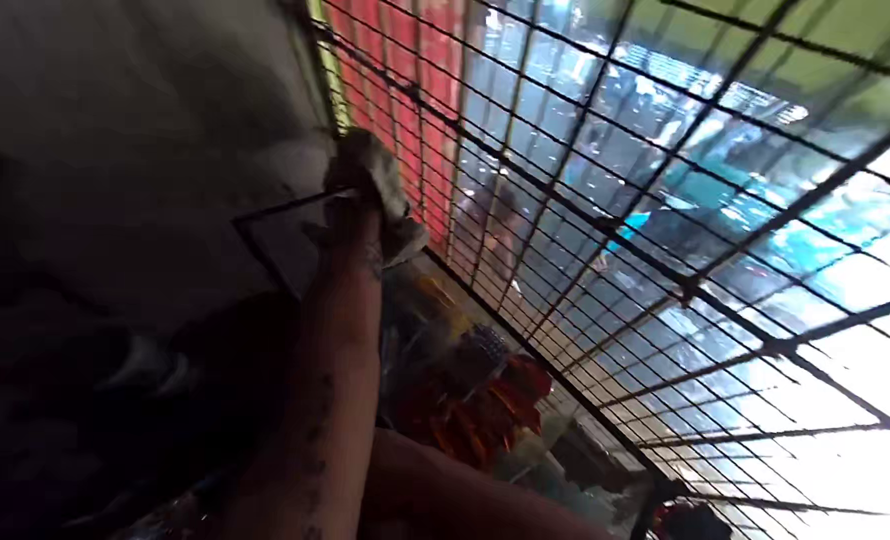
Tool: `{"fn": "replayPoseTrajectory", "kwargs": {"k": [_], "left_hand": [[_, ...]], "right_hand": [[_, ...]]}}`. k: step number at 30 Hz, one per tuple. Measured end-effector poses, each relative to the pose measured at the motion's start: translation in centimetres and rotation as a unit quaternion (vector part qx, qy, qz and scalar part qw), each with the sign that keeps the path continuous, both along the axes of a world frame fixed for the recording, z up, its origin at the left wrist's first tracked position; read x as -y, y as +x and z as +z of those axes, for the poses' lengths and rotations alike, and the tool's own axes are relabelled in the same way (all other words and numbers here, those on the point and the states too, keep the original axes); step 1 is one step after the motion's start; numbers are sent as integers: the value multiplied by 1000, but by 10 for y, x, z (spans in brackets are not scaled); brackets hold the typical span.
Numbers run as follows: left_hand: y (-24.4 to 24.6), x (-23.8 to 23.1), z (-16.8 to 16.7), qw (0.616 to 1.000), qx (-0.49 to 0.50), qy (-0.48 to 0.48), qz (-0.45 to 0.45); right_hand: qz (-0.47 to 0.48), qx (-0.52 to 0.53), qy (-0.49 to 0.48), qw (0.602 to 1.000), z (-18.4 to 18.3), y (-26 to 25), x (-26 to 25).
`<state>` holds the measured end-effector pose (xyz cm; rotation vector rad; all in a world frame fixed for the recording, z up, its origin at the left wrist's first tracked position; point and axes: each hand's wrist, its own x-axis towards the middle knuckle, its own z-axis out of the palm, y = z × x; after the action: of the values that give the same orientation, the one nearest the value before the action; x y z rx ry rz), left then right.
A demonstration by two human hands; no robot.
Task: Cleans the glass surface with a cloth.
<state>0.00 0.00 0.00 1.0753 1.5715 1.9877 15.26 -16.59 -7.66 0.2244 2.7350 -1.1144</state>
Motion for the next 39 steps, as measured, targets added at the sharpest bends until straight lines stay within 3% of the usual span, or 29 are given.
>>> {"fn": "replayPoseTrajectory", "kwargs": {"k": [4,6,10,15,19,24,30,35,36,39], "left_hand": [[20,21,20,980,74,-159,94],[18,23,21,968,36,-222,111],[18,38,35,962,-78,-257,44],[31,62,42,954,-150,-258,-11],[4,26,15,928,-269,-256,-21],[-17,-33,-3,850,-365,-377,53],[-34,-72,-1,863,-289,-398,112],[-40,-79,4,876,-228,-384,182],[-44,-83,6,886,-195,-372,197],[-51,-87,9,892,-189,-369,181]], "right_hand": [[5,-87,44,995,-5,0,8],[14,-84,46,995,10,8,9],[68,-82,73,992,66,28,10],[85,-57,85,991,64,27,11],[38,-1,28,999,72,26,13],[26,-30,41,998,65,34,13],[6,-70,14,997,56,38,12],[-52,-167,20,984,-17,5,17],[-51,-175,22,983,-14,8,16],[-2,-89,11,996,44,34,12]]}}
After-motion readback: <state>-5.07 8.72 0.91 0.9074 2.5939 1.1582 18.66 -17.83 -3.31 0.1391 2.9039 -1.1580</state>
